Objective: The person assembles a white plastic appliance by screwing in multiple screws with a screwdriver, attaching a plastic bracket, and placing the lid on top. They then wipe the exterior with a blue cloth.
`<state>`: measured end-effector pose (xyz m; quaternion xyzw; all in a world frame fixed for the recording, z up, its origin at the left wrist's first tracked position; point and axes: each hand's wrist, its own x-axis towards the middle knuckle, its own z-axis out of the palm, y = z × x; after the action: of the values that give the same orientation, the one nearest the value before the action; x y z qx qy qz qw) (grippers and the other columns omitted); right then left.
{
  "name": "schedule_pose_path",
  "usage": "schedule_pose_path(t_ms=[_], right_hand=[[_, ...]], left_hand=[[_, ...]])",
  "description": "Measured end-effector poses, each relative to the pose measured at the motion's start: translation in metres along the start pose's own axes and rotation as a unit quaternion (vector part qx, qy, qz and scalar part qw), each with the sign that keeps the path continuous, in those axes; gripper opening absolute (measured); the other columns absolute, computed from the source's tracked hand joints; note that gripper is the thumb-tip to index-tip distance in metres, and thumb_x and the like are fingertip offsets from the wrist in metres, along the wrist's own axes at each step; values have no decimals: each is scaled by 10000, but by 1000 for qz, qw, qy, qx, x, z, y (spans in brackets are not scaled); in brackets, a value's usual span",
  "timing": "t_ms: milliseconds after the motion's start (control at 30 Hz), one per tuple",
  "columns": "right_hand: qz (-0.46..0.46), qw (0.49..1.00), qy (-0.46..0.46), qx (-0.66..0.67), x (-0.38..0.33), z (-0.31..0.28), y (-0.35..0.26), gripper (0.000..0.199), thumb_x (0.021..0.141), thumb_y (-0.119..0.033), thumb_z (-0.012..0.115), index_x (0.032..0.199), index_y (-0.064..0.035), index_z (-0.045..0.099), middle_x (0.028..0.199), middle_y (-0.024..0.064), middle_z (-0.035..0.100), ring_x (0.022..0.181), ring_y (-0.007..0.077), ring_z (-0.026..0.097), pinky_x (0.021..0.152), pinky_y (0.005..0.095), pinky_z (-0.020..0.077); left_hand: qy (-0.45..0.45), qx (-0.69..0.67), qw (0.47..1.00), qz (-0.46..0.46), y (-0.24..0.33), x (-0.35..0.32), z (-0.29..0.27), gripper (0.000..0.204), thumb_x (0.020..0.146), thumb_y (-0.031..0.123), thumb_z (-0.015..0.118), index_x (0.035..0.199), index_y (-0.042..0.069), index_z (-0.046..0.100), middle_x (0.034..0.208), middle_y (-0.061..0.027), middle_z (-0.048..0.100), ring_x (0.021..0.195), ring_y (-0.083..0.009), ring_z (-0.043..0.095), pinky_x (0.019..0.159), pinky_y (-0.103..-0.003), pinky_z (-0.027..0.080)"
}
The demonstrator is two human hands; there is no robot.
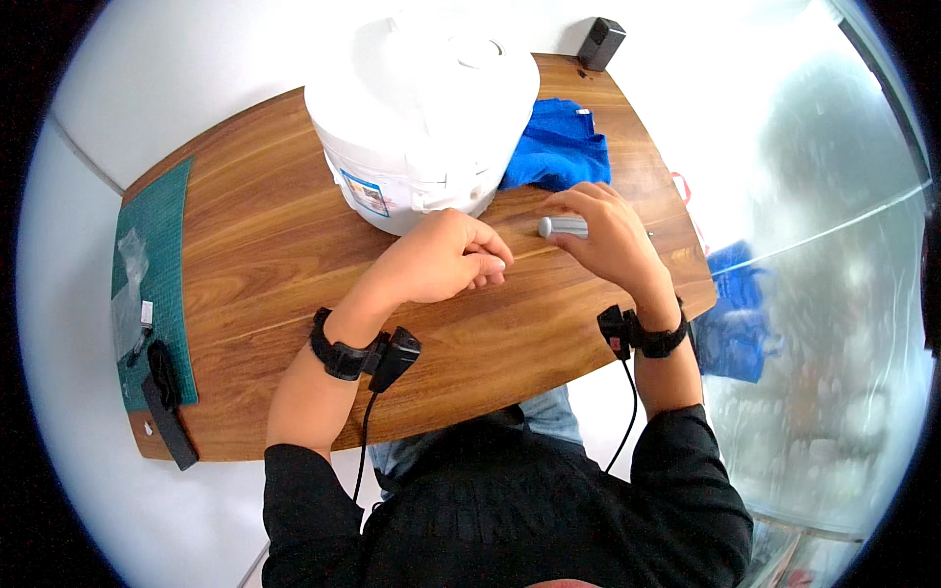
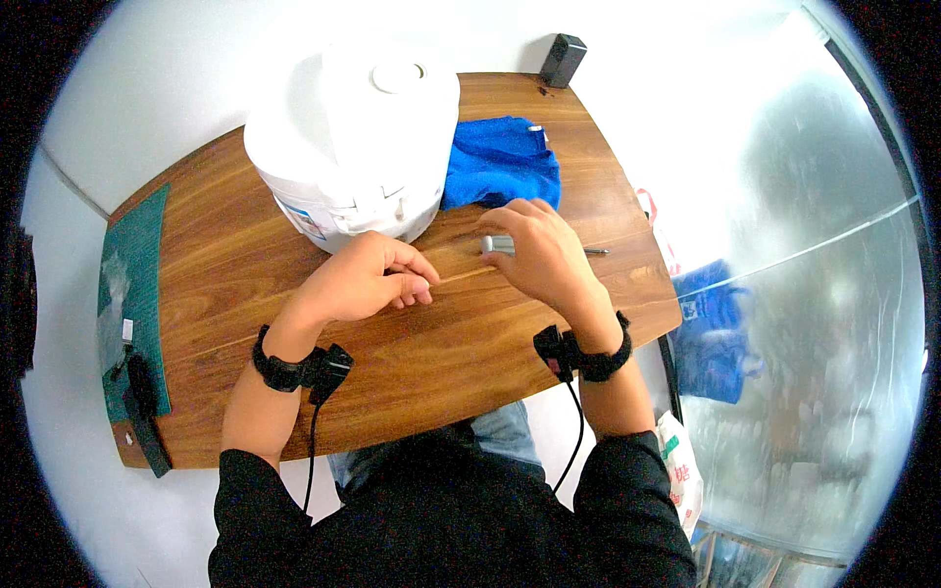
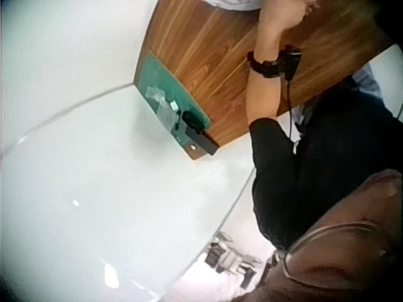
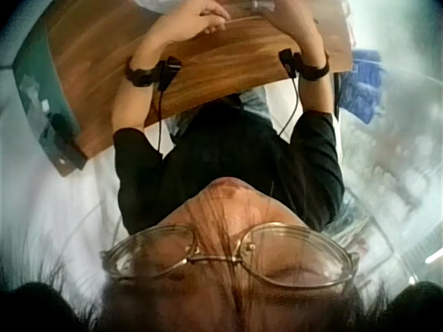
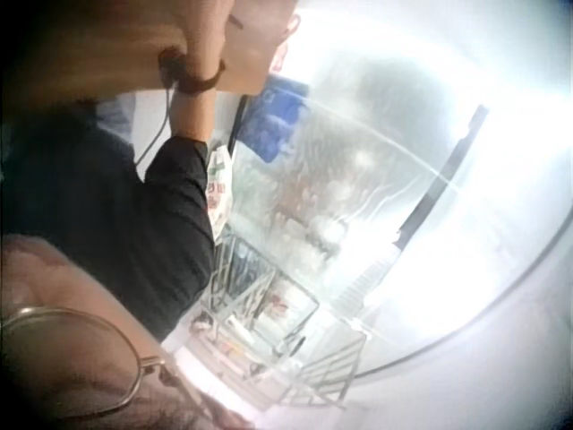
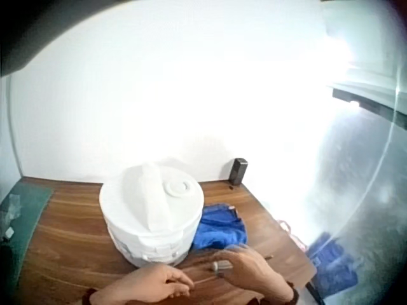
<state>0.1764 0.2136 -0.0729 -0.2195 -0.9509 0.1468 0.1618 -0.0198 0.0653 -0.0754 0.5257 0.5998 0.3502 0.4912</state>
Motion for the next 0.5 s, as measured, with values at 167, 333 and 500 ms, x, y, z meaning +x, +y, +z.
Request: schedule_pose_path(t_ms=[167,333,500], right_hand=[[37,986,-62,-152,-6,16,23,416,720,-148,793,1117,-89,686,1078,105,652,1038,321,593,883,404,527],[47,974,-115,-187,-2,30,30,452,685,-170,837,1105,-106,681,1077,73,655,1062,292,579,887,403,515],[19,968,-112,-224,0,39,37,364,677,-151,833,1011,-105,697,1013,52,661,1032,277,598,829,404,534]], left_hand=[[47,79,996,7,-7,3,2,115,920,64,645,932,-39,696,826,-97,738,740,-115,659,680,-278,527],[53,107,992,33,-5,3,1,83,899,66,674,902,-13,699,812,-74,738,749,-101,656,682,-264,507],[46,90,994,53,-4,3,1,69,876,72,710,892,5,705,810,-49,735,757,-79,650,684,-245,498]])
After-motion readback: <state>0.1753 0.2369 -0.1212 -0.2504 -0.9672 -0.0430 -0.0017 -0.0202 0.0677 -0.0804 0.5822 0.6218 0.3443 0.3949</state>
